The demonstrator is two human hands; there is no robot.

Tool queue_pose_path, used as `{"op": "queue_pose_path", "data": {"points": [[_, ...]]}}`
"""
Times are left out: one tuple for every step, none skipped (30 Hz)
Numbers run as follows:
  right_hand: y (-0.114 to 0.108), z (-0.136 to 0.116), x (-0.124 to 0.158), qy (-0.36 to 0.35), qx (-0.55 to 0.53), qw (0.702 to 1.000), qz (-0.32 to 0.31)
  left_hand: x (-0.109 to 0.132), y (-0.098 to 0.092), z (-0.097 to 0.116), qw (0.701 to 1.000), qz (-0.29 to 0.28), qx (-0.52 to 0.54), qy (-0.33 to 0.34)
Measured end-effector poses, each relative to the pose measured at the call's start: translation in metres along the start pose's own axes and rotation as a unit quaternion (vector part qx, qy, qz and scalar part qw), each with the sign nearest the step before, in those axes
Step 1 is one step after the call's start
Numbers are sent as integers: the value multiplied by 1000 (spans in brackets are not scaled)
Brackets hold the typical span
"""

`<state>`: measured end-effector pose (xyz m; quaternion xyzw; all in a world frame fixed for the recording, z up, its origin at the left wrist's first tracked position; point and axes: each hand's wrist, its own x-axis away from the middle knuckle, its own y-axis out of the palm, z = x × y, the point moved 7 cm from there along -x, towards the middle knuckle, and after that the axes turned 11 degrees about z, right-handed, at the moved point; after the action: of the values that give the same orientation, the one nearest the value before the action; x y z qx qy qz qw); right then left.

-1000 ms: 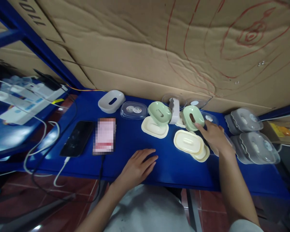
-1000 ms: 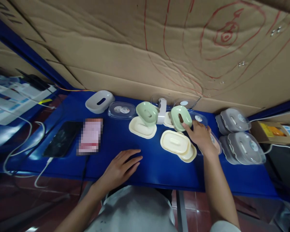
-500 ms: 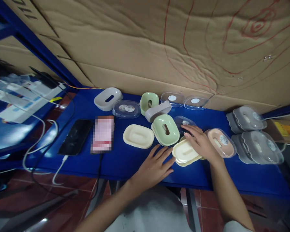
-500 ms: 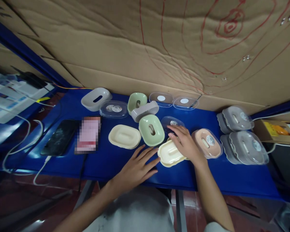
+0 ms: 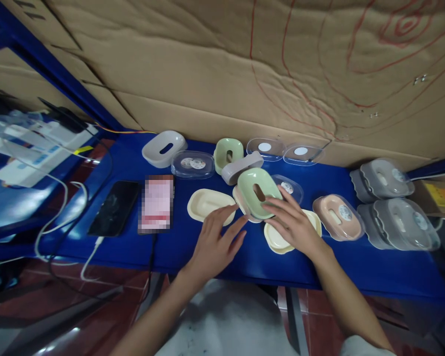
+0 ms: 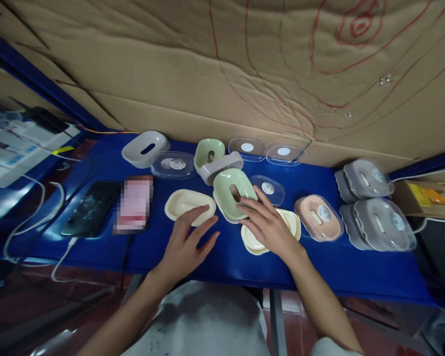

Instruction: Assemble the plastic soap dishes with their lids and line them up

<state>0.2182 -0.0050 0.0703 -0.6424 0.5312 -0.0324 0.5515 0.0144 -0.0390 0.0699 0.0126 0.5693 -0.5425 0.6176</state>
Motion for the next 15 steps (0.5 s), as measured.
{"op": "queue_pose_path", "data": {"points": [[-5, -6, 1, -3, -21, 1000, 12, -3, -6, -3, 1000, 12, 0, 1], [-9, -15, 2, -6, -40, 999, 14, -4, -12, -4, 1000, 11, 0, 7], [-10, -26, 5, -14, -57, 998, 3, -3, -15, -5, 1000, -6, 1, 19], [-9, -38, 10, -24, -68, 997, -15, -1, -17, -4, 999, -34, 5, 36], [-8, -50, 15, -34, -74, 996, -34, 4, -18, -2, 996, -68, 15, 56], [-6, -60, 22, -40, -73, 995, -54, 10, -19, 0, 992, -102, 28, 73], [-5, -67, 30, -41, -67, 994, -70, 18, -19, 2, 987, -127, 44, 84], [-5, -70, 38, -38, -57, 994, -80, 25, -20, 4, 984, -141, 60, 89], [-7, -71, 46, -32, -47, 995, -84, 33, -20, 6, 983, -146, 73, 88], [-9, -67, 55, -22, -32, 996, -85, 41, -21, 7, 982, -148, 80, 82], [-13, -61, 63, -9, -12, 996, -83, 48, -20, 8, 983, -149, 83, 74], [-17, -52, 70, 6, 15, 997, -77, 54, -20, 9, 984, -147, 82, 65], [-21, -42, 78, 23, 47, 996, -71, 59, -20, 9, 985, -143, 77, 56], [-25, -31, 85, 40, 81, 994, -69, 63, -20, 10, 987, -138, 68, 46], [-28, -21, 91, 54, 113, 990, -66, 64, -20, 10, 989, -130, 58, 36]]}}
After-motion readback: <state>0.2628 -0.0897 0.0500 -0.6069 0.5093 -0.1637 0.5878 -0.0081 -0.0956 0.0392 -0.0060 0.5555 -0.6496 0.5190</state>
